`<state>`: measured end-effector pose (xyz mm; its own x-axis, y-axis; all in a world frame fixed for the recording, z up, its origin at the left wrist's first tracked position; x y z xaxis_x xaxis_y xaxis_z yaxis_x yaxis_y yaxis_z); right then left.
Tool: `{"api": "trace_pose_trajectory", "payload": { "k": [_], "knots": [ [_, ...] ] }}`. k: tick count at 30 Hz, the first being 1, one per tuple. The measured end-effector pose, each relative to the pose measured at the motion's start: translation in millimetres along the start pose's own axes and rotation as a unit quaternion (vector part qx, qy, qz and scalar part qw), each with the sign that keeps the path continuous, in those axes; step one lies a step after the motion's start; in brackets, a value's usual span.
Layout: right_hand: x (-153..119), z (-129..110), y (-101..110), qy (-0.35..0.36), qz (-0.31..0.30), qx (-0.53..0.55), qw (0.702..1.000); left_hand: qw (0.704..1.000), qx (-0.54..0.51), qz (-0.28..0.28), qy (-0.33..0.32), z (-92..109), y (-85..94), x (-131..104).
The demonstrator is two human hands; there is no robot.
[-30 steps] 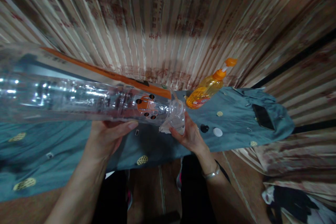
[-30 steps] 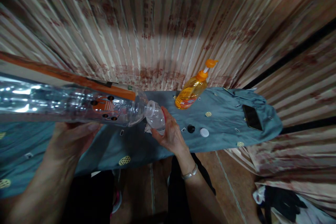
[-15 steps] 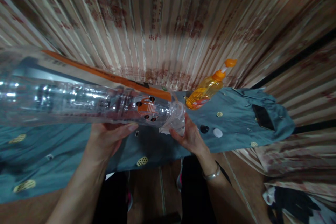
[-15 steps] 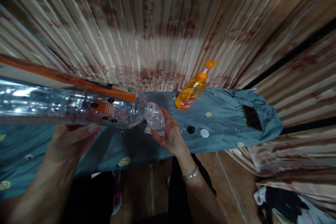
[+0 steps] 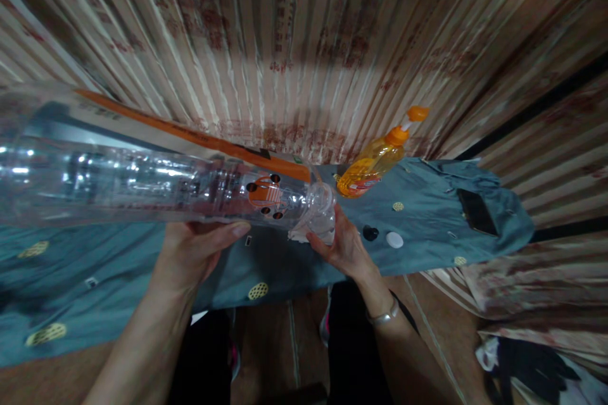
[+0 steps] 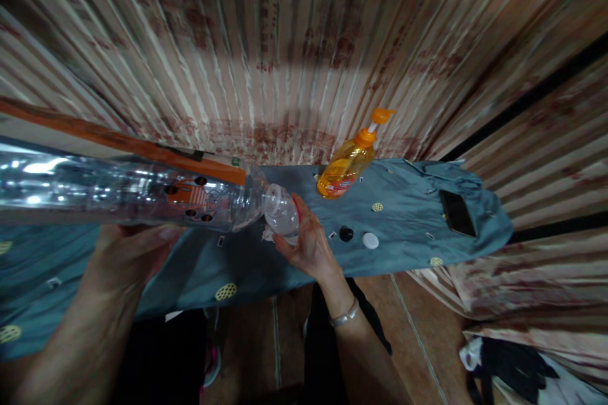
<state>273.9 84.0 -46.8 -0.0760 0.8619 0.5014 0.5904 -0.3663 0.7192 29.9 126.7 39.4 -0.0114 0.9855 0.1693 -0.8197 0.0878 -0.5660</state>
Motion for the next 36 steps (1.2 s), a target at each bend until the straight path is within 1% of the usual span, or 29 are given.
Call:
{"api": "trace_pose_trajectory", "payload": {
  "k": [6,12,19,25,31,36],
  "knots": [
    [-1.0,0.4,-1.5,0.017,0.007,-0.008,1.0,1.0,0.009,-0.001,0.002,-1.3,1.9,0.1],
    [-0.5,2.4,-2.0,-0.002,-0.006,0.001,1.0,0.999,0.026,0.019,0.009,-3.3,7.1,-0.2],
    [-0.6,3.6,-2.4,-0.012,-0.004,0.007,1.0,1.0,0.014,0.01,-0.002,-1.4,3.8,-0.2],
    [-0.4,2.7,-1.6,-0.007,0.014,-0.003,1.0,1.0,0.008,0.006,0.01,-2.3,0.6,-1.3],
    [1.3,2.7,-0.9,-0.028,-0.006,0.006,1.0,1.0,-0.005,0.002,0.006,-2.2,-0.2,0.3],
    [0.5,3.7,-1.4,-0.03,-0.004,0.011,0.999,1.0,-0.004,-0.005,0.005,-1.8,-0.4,0.1]
  ]
}}
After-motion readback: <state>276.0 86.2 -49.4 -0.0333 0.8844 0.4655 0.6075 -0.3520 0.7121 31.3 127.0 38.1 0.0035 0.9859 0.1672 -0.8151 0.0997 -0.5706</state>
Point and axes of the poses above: each hand's wrist, its own x-axis towards the middle knuckle, its own y-axis out of the back of the hand, z = x × y, the point moved 8 cm from there along x, towards the middle knuckle, and after that the axes turned 5 degrees about -x, right-handed, at the moved point
